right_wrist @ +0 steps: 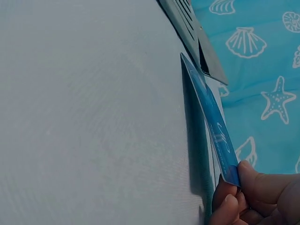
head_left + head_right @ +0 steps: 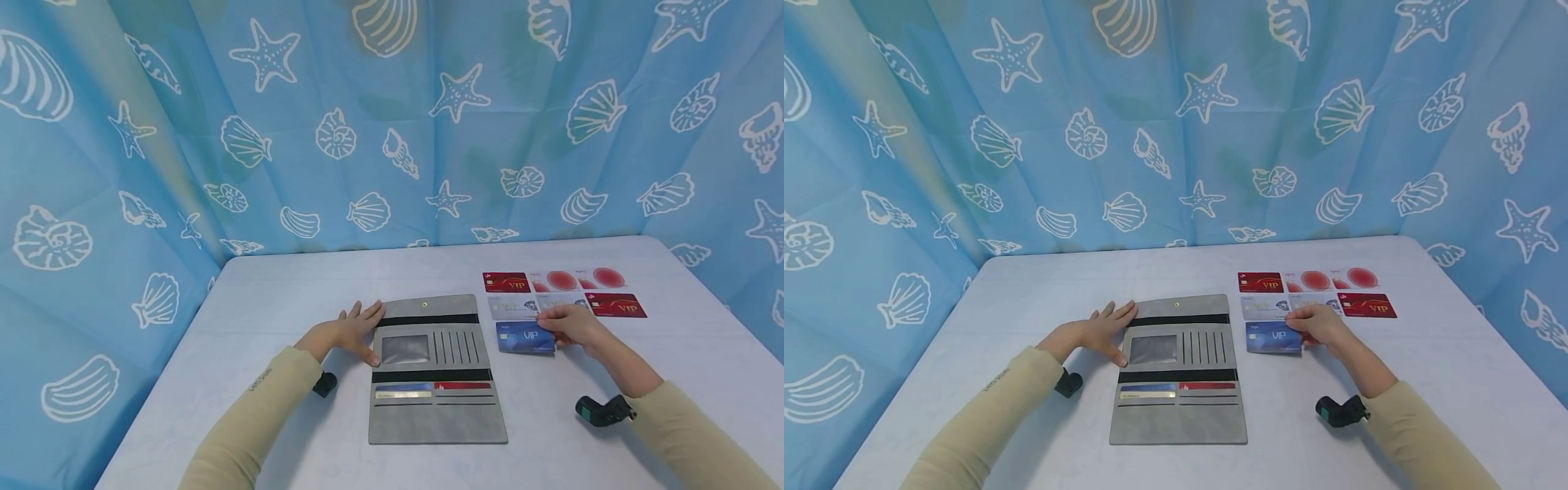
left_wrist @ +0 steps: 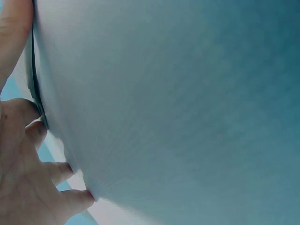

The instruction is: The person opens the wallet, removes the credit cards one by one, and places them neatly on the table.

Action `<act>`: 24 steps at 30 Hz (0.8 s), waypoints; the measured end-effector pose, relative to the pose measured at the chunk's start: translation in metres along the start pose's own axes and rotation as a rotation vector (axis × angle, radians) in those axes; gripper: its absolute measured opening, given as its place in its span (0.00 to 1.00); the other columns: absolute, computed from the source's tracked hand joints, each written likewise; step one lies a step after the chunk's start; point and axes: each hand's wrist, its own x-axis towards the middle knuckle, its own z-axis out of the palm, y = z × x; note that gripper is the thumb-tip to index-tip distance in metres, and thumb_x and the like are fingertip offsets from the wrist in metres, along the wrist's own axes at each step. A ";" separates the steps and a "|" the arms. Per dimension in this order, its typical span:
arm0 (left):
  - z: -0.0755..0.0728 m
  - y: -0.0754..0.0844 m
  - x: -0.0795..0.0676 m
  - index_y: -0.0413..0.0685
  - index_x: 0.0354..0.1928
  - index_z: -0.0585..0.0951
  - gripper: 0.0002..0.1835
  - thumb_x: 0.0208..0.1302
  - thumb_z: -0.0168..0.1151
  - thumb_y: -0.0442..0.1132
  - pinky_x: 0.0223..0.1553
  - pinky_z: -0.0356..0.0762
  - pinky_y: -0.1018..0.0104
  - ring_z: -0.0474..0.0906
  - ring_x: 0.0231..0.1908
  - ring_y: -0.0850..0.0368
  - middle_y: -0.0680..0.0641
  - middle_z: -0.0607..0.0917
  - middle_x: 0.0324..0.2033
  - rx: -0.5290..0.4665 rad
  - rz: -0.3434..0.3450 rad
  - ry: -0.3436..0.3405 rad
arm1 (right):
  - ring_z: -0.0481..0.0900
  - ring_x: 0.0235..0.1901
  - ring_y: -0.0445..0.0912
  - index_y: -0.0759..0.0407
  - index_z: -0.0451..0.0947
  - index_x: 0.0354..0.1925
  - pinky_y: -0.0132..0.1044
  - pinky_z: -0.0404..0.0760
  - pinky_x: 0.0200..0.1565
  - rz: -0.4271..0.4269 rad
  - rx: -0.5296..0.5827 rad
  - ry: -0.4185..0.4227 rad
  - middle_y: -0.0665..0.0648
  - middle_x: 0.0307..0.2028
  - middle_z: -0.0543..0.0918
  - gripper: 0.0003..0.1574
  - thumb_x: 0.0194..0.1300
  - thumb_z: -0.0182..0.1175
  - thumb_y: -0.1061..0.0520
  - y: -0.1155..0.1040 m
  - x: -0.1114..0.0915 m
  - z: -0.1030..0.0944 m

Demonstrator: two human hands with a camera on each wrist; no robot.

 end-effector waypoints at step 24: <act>0.000 0.000 0.000 0.50 0.72 0.41 0.60 0.45 0.69 0.58 0.65 0.31 0.41 0.27 0.69 0.41 0.49 0.37 0.72 0.004 0.008 0.003 | 0.71 0.29 0.48 0.74 0.75 0.42 0.34 0.77 0.31 -0.067 -0.325 0.071 0.68 0.36 0.77 0.20 0.57 0.62 0.59 -0.012 0.000 0.012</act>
